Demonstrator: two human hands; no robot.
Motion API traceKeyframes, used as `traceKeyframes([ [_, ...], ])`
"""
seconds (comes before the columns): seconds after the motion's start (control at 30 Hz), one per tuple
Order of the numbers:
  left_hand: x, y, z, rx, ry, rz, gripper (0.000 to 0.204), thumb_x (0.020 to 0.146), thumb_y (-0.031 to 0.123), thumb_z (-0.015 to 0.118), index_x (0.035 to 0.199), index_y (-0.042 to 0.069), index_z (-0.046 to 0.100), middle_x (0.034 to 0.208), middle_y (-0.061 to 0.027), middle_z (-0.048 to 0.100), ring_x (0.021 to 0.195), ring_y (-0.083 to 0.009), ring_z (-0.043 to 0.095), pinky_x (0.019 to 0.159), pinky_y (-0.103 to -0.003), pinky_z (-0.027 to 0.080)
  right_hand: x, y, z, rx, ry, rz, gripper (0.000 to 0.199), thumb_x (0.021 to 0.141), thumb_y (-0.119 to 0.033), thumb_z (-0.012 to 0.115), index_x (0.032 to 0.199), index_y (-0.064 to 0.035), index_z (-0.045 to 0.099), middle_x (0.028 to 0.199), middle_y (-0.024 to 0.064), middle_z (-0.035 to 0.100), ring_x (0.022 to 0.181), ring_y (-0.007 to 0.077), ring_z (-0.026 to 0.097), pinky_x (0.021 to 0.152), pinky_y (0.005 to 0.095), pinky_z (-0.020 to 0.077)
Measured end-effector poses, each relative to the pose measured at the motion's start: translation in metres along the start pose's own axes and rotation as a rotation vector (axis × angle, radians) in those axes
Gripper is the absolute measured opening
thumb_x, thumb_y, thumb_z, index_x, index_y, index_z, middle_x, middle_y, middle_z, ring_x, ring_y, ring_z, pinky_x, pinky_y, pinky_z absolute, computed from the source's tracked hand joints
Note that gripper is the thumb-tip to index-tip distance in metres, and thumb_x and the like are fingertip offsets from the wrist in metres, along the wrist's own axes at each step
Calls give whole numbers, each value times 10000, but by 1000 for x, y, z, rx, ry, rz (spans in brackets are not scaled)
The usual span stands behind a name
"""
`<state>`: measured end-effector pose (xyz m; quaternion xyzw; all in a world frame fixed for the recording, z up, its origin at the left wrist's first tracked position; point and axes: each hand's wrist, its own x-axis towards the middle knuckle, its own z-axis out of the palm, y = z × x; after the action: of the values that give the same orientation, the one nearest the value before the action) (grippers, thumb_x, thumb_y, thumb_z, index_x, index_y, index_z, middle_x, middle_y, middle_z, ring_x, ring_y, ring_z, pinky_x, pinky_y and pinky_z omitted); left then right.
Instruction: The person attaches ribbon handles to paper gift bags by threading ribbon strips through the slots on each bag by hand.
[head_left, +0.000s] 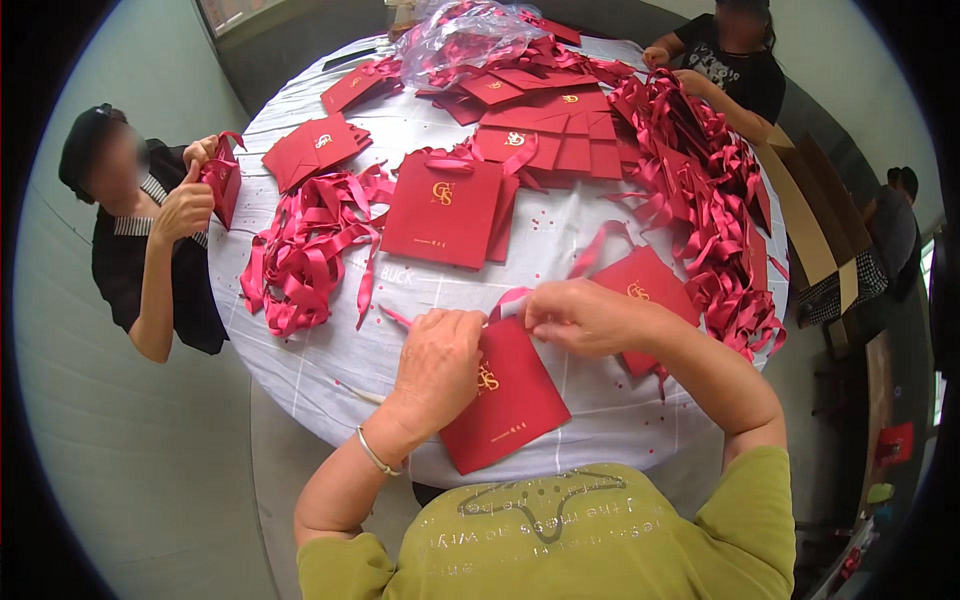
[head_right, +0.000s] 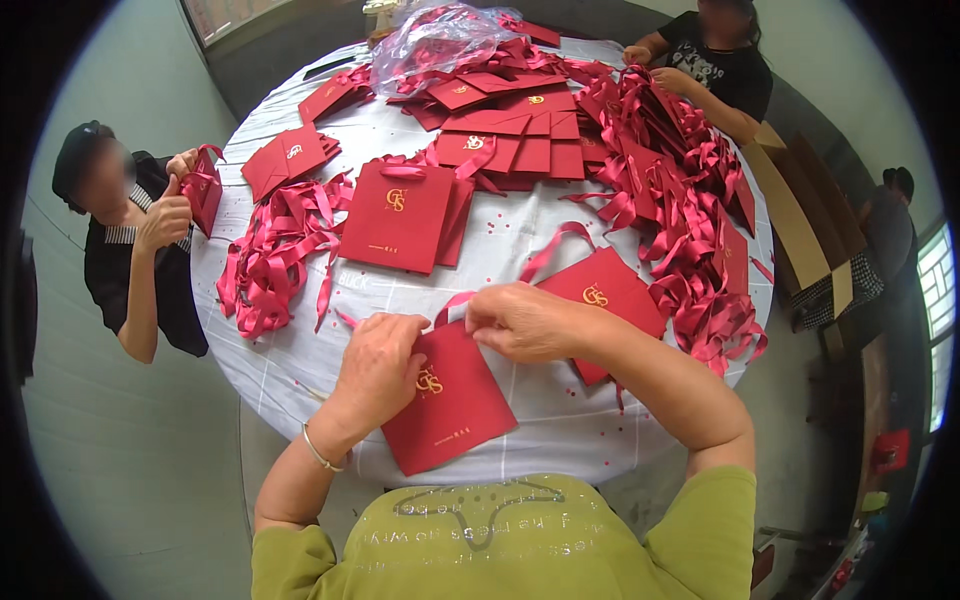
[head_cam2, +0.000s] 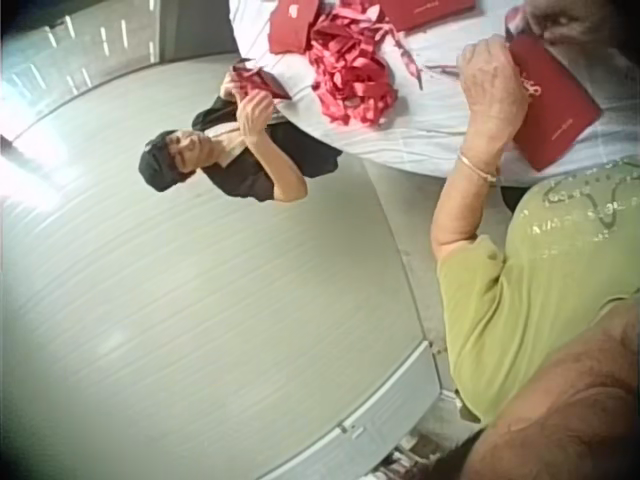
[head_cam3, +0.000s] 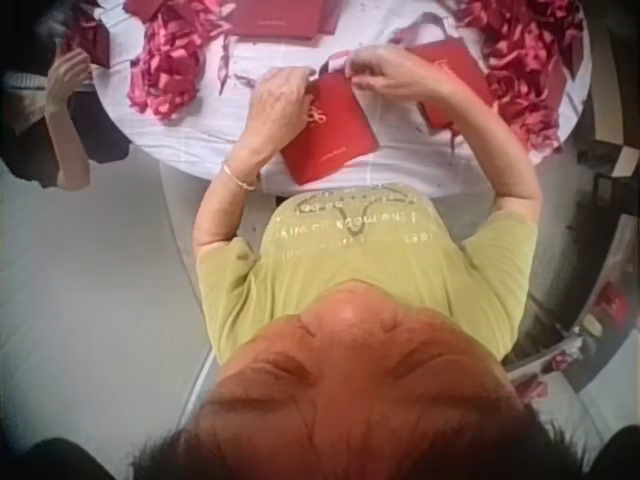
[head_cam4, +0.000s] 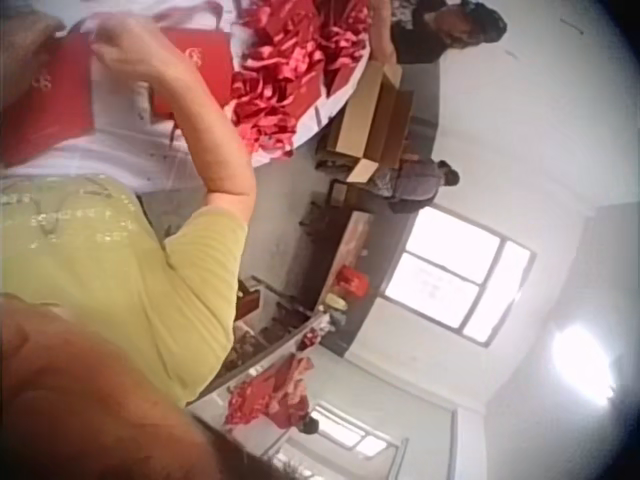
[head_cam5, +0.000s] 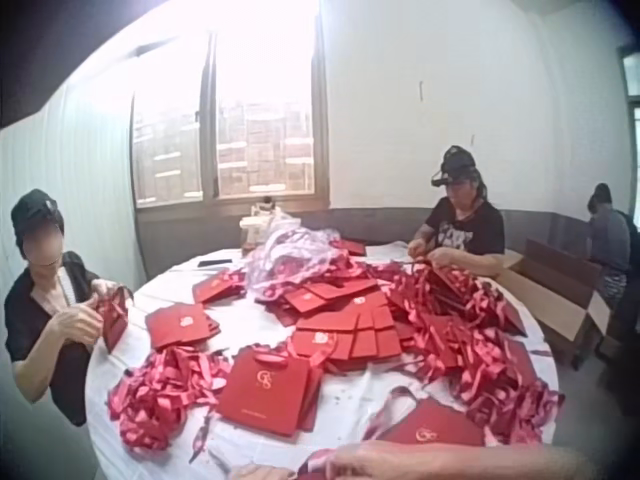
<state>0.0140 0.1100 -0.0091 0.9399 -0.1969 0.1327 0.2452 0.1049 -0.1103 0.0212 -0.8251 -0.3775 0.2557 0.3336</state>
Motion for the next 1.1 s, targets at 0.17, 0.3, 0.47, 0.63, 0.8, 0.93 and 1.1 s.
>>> traceKeyframes([
  [0.17, -8, 8, 9, -92, -82, 53, 310, 717, -10, 680, 1004, 25, 568, 947, -138, 621, 942, -327, 602, 846, -430, 453, 13, 14, -8, -219, 401, -258, 94, 861, -58, 640, 942, -23, 610, 1289, 242, 556, 1148, 351, 580, 940, 411, 464],
  [0.3, -8, 11, 6, -78, -100, 50, 295, 724, 3, 683, 995, 20, 567, 942, -135, 618, 943, -329, 605, 828, -433, 464, -4, 5, -3, -115, 370, -191, 99, 850, -85, 637, 910, -6, 643, 787, 167, 670, 744, 316, 669, 650, 385, 517],
  [0.47, -1, 14, 1, -54, -174, 22, 255, 723, 48, 713, 957, 25, 614, 942, -142, 624, 932, -325, 609, 824, -429, 472, -32, -3, 38, -241, 364, -217, 105, 827, -118, 665, 909, -54, 660, 831, 129, 660, 758, 327, 654, 652, 413, 527],
  [0.63, 16, 11, 0, -157, -287, -65, 190, 730, 84, 742, 890, 30, 656, 854, -144, 669, 834, -317, 660, 734, -394, 517, -48, -7, 79, -282, 407, -247, 113, 794, -93, 721, 869, -47, 649, 803, 98, 618, 706, 291, 634, 618, 389, 513],
  [0.8, 31, -8, 2, -666, -605, -328, 160, 823, 22, 686, 973, -19, 647, 851, -112, 711, 793, -146, 677, 685, -280, 534, -48, 2, 83, -159, 486, -278, 109, 800, -92, 719, 877, -37, 665, 793, 99, 644, 682, 247, 657, 594, 335, 531],
  [0.93, 27, -25, 17, -956, -672, -382, 172, 894, -20, 602, 1062, -43, 630, 947, -46, 687, 864, -87, 624, 765, -239, 515, -50, 7, 84, 432, 493, 49, 121, 823, -63, 714, 927, -11, 684, 779, 91, 689, 680, 132, 670, 615, 256, 528],
  [1.1, 26, -29, 18, -1076, -735, -426, 183, 927, -18, 547, 1093, -45, 619, 983, -37, 673, 906, -83, 612, 813, -236, 501, -48, 5, 73, 260, 559, -42, 104, 813, -47, 715, 902, -10, 676, 780, 85, 672, 681, 138, 664, 603, 254, 524],
])
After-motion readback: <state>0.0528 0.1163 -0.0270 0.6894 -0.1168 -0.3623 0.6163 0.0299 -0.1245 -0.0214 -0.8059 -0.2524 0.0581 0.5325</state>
